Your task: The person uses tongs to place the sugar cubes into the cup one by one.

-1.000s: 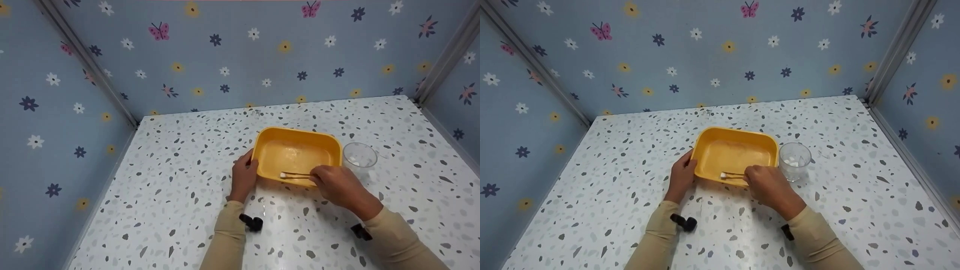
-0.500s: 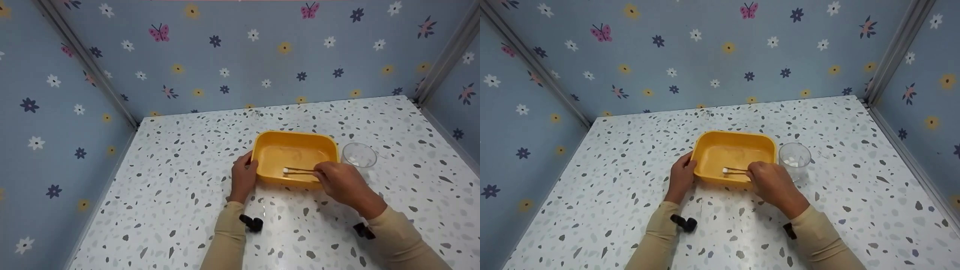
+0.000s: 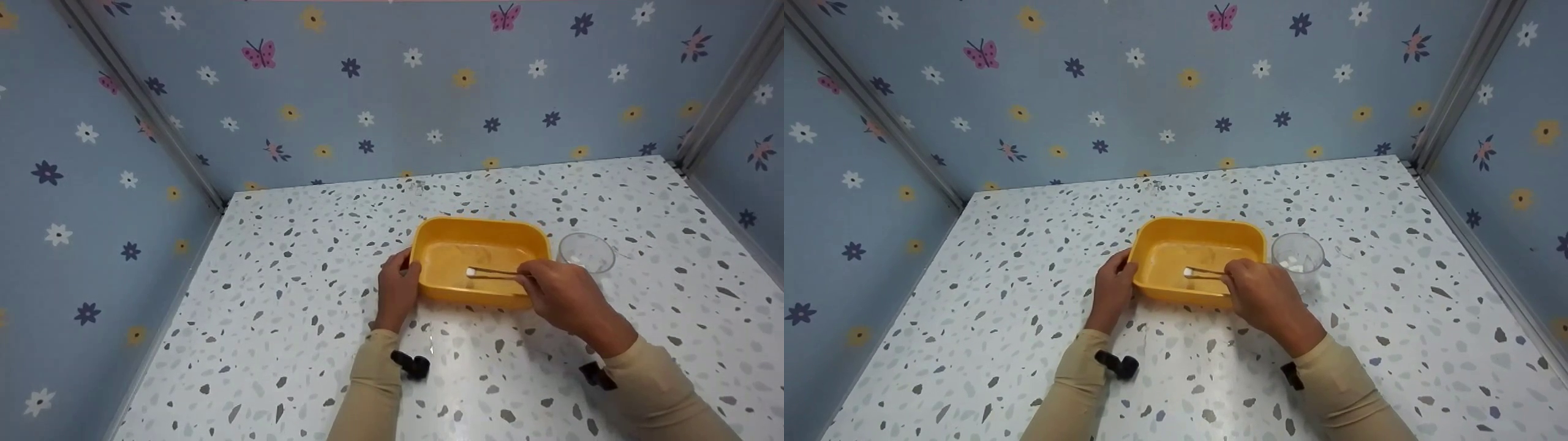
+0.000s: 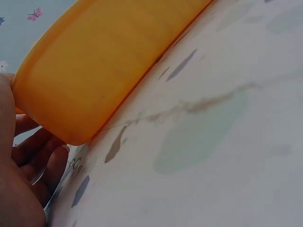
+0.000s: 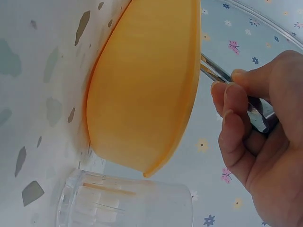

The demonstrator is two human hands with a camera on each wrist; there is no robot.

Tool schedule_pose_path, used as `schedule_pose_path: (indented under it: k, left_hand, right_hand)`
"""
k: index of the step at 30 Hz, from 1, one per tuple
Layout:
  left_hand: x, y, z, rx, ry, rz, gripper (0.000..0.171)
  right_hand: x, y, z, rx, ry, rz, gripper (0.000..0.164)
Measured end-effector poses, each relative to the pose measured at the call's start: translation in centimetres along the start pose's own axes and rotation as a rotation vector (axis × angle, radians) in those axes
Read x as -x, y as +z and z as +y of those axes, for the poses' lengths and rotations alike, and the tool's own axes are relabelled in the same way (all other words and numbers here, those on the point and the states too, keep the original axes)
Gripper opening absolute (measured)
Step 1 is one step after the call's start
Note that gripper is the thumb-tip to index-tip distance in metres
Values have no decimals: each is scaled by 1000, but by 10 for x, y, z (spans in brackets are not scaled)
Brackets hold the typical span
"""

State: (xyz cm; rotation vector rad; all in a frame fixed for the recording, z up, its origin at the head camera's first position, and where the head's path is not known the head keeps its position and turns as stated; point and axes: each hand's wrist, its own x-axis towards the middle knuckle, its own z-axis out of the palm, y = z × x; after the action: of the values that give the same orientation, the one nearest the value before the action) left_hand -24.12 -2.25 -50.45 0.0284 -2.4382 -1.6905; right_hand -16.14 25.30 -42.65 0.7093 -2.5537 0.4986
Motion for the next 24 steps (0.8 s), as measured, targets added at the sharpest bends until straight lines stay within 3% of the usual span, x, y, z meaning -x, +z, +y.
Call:
schedule_pose_path:
  k: [12, 24]
  left_hand:
    - [0, -1, 0, 9, 15, 5, 39]
    - [0, 0, 2, 22, -7, -3, 41]
  right_hand:
    - [-1, -12, 3, 11, -25, 67, 12]
    - [-2, -21, 4, 18, 13, 63, 11]
